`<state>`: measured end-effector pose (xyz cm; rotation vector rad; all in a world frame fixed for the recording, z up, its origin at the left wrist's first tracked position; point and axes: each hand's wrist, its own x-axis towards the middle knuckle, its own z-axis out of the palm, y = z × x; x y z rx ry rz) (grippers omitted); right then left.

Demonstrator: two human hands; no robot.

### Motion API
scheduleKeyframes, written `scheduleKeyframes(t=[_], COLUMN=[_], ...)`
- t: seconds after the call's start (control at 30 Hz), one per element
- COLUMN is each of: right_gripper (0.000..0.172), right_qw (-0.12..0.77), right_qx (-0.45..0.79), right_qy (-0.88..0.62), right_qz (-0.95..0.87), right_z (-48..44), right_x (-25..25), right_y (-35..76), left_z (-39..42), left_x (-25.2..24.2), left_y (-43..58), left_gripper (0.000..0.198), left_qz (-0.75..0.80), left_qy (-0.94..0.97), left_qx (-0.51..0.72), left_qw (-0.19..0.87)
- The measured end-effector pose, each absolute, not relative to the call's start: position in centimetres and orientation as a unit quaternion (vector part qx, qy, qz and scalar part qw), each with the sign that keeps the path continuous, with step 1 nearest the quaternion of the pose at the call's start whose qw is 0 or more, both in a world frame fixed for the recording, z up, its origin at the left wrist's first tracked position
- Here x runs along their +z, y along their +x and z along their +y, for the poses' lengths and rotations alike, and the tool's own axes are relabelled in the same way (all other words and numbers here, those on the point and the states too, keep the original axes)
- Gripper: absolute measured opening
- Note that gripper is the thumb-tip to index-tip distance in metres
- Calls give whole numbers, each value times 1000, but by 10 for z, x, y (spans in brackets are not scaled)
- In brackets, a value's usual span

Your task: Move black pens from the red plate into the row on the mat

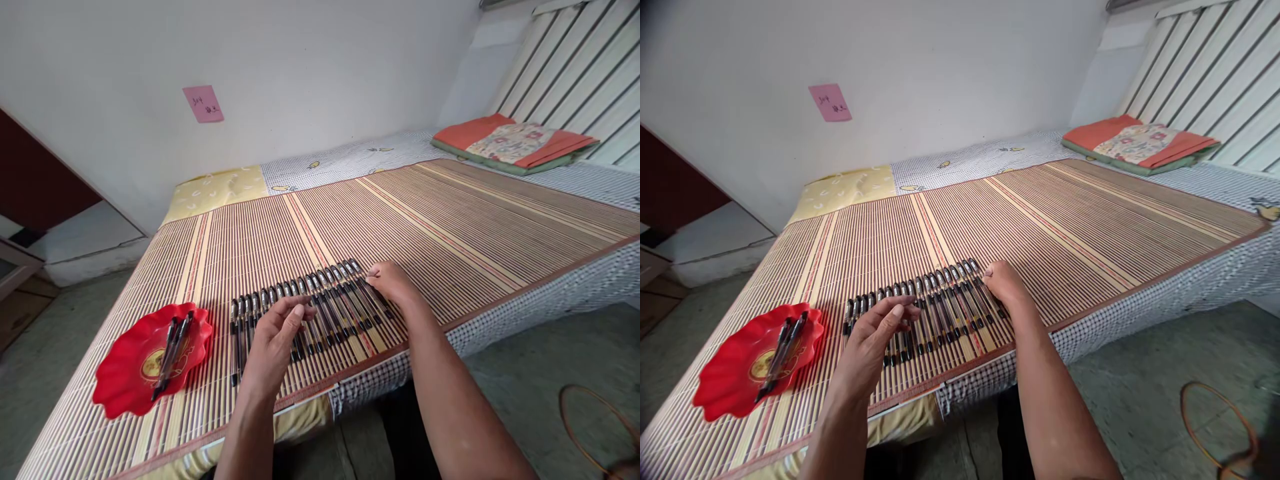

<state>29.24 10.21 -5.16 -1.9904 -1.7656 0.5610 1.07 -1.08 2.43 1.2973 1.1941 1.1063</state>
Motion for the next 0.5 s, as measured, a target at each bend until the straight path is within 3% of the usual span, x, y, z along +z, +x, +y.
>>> scheduleKeyframes(t=[0.5], right_gripper=[13], right_qw=[190], right_qx=[226], right_qy=[-719], right_qz=[-629], right_z=[100], right_x=[-46], right_y=[292], left_z=[-11], left_x=[22], left_y=[10], left_gripper=[38], left_qz=[487], left_qy=[542], left_qx=[459], left_qw=[509])
